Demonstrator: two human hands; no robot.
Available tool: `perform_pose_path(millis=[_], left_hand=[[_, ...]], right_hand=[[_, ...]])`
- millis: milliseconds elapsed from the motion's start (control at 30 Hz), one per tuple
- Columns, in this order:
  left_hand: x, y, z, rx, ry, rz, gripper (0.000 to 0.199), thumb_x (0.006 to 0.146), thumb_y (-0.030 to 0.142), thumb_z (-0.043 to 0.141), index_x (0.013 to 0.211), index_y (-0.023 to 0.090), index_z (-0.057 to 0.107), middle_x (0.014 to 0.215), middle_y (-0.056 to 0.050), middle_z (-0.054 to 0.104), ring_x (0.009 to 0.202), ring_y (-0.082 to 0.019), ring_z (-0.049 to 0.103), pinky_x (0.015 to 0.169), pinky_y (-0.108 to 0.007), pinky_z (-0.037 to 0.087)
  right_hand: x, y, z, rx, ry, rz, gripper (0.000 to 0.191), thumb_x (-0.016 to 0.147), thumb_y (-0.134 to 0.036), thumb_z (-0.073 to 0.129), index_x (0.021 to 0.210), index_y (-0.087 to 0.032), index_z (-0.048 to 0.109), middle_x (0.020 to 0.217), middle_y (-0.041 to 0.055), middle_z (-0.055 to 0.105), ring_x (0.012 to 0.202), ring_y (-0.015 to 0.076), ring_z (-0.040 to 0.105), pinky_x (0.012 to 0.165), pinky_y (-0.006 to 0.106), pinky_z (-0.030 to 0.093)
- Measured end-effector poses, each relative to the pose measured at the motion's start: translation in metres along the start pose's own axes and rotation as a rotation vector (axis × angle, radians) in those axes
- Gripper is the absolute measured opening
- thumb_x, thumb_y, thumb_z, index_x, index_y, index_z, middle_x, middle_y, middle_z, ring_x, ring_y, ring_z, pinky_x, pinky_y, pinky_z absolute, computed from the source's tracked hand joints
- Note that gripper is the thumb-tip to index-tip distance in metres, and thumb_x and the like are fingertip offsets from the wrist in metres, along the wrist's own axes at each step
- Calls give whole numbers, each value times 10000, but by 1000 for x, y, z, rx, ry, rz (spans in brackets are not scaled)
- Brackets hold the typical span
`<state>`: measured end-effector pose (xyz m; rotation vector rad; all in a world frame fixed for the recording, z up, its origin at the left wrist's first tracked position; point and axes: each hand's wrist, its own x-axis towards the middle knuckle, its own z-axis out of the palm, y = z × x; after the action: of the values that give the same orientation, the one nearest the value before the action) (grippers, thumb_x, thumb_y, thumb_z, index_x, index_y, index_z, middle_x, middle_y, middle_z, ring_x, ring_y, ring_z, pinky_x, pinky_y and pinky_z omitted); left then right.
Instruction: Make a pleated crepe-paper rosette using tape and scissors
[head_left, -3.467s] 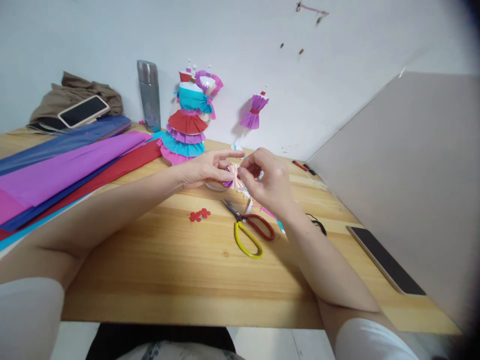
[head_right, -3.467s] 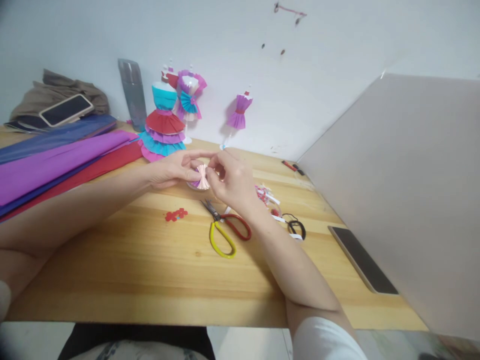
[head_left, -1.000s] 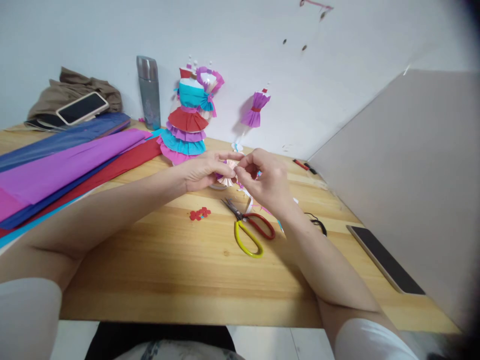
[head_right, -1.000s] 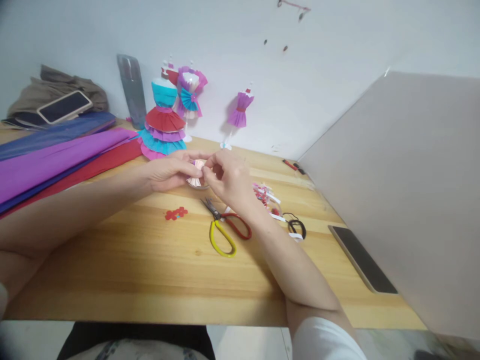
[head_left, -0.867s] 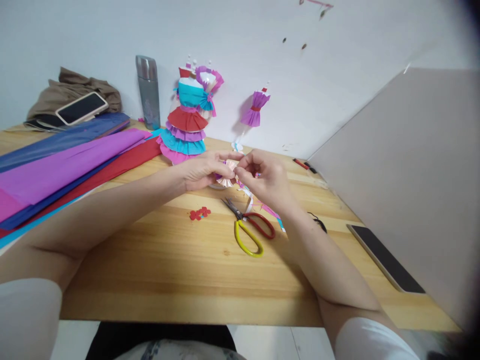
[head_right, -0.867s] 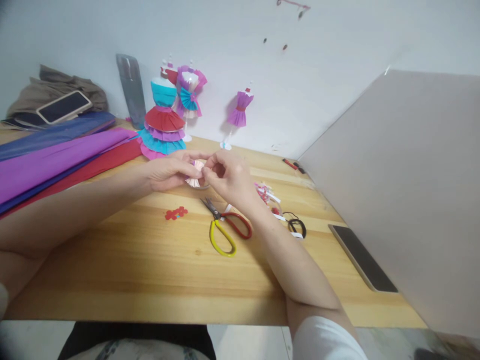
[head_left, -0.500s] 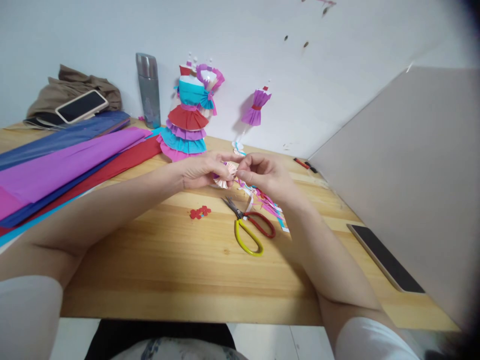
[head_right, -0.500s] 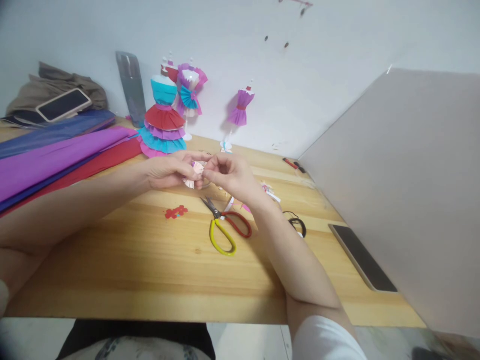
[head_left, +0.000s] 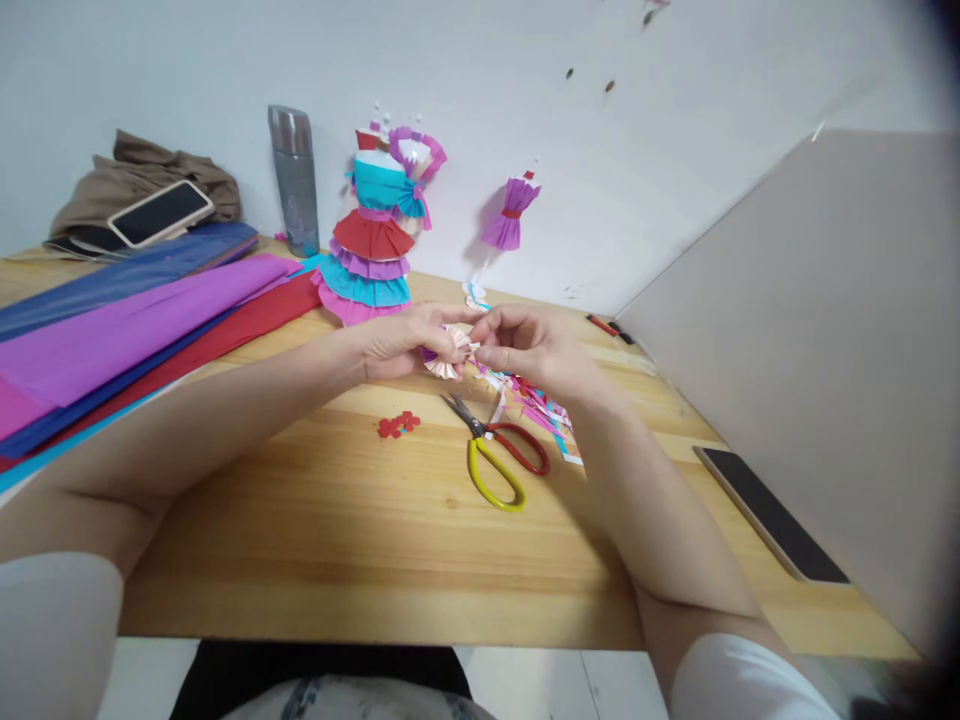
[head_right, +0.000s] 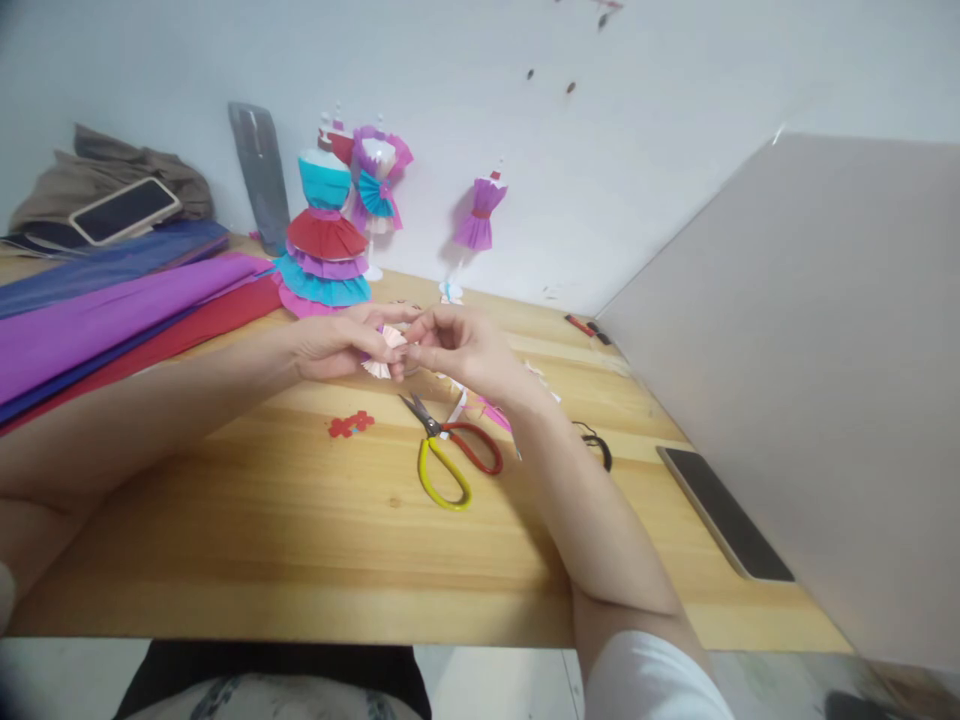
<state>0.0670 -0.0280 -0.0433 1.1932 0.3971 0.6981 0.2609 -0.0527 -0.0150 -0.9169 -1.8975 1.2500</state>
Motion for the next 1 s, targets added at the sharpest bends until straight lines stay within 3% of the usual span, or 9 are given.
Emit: perform_pose_path(millis=[367, 667, 800, 1000], left_hand=[[-1, -1, 0, -47, 22, -13, 447, 590, 43, 793, 1022, 132, 719, 758, -16, 695, 686, -123, 638, 689, -267, 553], [0, -2, -3, -42, 51, -31, 580, 582, 11, 786, 1148, 111, 710, 809, -36, 720, 694, -136, 661, 691, -287, 549], [1, -2, -3, -77, 77, -41, 581, 603, -12, 798, 1163, 117, 709, 838, -43, 744, 718, -135, 681, 716, -274, 544], [0, 2, -5, -96, 100, -41, 562, 681, 12, 828, 1216, 135, 706, 894, -49, 769, 788, -143, 712, 795, -288, 548]], right_hand=[[-3, 3, -14, -23, 24, -69, 452, 657, -542, 947, 806, -205, 685, 638, -42, 603, 582, 104, 560, 564, 265, 455], [-1, 1, 1, -56, -24, -52, 373, 691, -521, 885, 723, -230, 653, 669, -9, 673, 656, 159, 653, 648, 320, 534], [-3, 1, 2, -113, 50, -91, 308, 723, -436, 838, 695, -227, 614, 632, -26, 617, 604, 132, 576, 597, 294, 477], [-1, 3, -6, -122, 279, -155, 248, 709, -357, 805, 671, -224, 599, 565, -50, 508, 514, 98, 416, 516, 278, 359]])
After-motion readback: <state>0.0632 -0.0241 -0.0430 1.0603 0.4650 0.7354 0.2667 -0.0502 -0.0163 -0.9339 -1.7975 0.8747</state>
